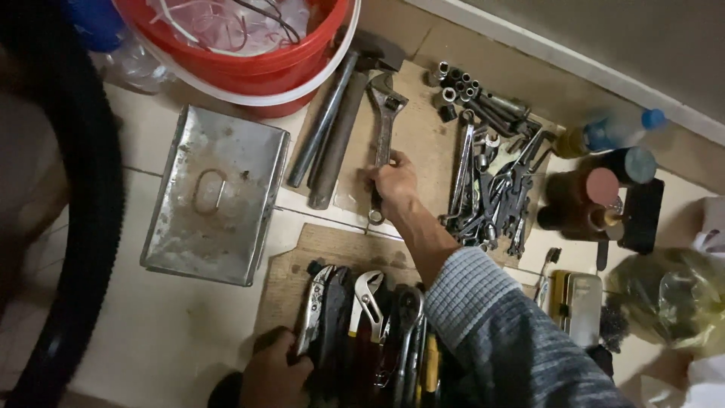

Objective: Organizing and sorting various hand tools like pliers, wrenches, and hammers on a wooden board on the floor.

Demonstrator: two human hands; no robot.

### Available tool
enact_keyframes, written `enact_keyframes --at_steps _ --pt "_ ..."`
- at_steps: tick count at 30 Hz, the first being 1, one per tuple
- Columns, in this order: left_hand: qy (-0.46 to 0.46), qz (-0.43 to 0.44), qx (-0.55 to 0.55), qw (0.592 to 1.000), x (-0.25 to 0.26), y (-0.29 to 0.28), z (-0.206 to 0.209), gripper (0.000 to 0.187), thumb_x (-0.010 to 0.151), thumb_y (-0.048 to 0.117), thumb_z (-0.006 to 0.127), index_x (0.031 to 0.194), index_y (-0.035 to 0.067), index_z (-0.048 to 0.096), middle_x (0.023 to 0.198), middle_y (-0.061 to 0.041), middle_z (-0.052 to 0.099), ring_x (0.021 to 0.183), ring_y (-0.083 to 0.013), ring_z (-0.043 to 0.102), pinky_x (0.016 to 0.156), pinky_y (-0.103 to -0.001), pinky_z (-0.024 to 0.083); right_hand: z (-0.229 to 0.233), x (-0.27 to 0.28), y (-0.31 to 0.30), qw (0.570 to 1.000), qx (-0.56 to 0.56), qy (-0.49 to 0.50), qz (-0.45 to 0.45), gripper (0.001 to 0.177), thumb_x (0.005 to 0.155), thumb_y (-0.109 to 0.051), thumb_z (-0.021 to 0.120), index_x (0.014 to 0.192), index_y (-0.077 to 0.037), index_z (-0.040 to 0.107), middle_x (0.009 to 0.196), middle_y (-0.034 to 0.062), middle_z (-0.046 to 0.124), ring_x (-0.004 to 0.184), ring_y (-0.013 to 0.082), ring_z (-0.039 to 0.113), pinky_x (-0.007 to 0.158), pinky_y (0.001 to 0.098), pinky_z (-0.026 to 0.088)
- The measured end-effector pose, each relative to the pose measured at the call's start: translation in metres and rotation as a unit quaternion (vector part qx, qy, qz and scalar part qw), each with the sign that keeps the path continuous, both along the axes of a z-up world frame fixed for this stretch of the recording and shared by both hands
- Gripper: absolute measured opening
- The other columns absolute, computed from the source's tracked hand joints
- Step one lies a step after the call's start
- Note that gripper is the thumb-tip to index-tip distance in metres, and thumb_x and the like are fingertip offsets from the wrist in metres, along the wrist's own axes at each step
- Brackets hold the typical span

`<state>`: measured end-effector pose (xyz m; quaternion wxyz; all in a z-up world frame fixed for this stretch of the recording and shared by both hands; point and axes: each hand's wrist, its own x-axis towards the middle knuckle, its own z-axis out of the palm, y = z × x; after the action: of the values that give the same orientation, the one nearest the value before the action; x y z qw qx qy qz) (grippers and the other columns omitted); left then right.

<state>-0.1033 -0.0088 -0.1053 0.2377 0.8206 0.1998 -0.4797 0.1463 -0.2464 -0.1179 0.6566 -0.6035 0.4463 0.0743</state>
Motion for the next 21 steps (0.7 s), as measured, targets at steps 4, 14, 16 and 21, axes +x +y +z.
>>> enact_keyframes --at_steps 4,14,16,21 --pt "-0.005 0.124 -0.044 0.991 -0.006 0.007 -0.013 0.024 0.074 0.033 0.069 0.085 0.012 0.063 0.087 -0.011 0.072 0.083 -0.0262 0.068 0.081 -0.035 0.048 0.022 -0.001 0.009 0.999 -0.025 0.017 0.044 0.053 0.080 0.001 0.068 0.131 -0.007 0.058 0.092 0.0112 0.069 0.065 0.0195 0.061 0.051 0.0335 0.050" --pt "0.055 0.105 -0.060 0.991 0.010 0.003 0.016 0.049 0.079 0.058 0.073 0.108 0.019 0.070 0.101 0.000 0.078 0.095 -0.0193 0.073 0.086 -0.033 0.052 0.085 -0.071 0.016 0.936 -0.203 0.007 0.288 0.061 0.087 -0.030 0.064 0.145 -0.017 0.050 0.123 0.0076 0.073 0.106 0.0225 0.071 0.095 0.0384 0.057" --pt "-0.030 0.034 -0.092 0.995 0.006 0.008 0.006 0.051 0.073 0.061 0.074 0.103 0.019 0.075 0.099 -0.002 0.078 0.100 -0.0232 0.072 0.088 -0.033 0.051 0.105 -0.107 0.019 0.888 -0.184 0.033 0.421 0.036 0.096 -0.035 0.057 0.128 -0.020 0.062 0.112 0.0038 0.073 0.090 0.0172 0.066 0.073 0.0321 0.058" --pt "0.003 0.092 -0.195 0.976 0.007 0.010 0.014 0.036 0.085 0.046 0.075 0.080 0.011 0.070 0.074 0.000 0.066 0.072 -0.0148 0.062 0.073 -0.028 0.048 0.118 -0.192 0.036 0.817 -0.117 0.161 0.541 0.034 0.097 -0.045 0.056 0.117 -0.021 0.068 0.097 0.0036 0.073 0.088 0.0172 0.071 0.078 0.0337 0.058"
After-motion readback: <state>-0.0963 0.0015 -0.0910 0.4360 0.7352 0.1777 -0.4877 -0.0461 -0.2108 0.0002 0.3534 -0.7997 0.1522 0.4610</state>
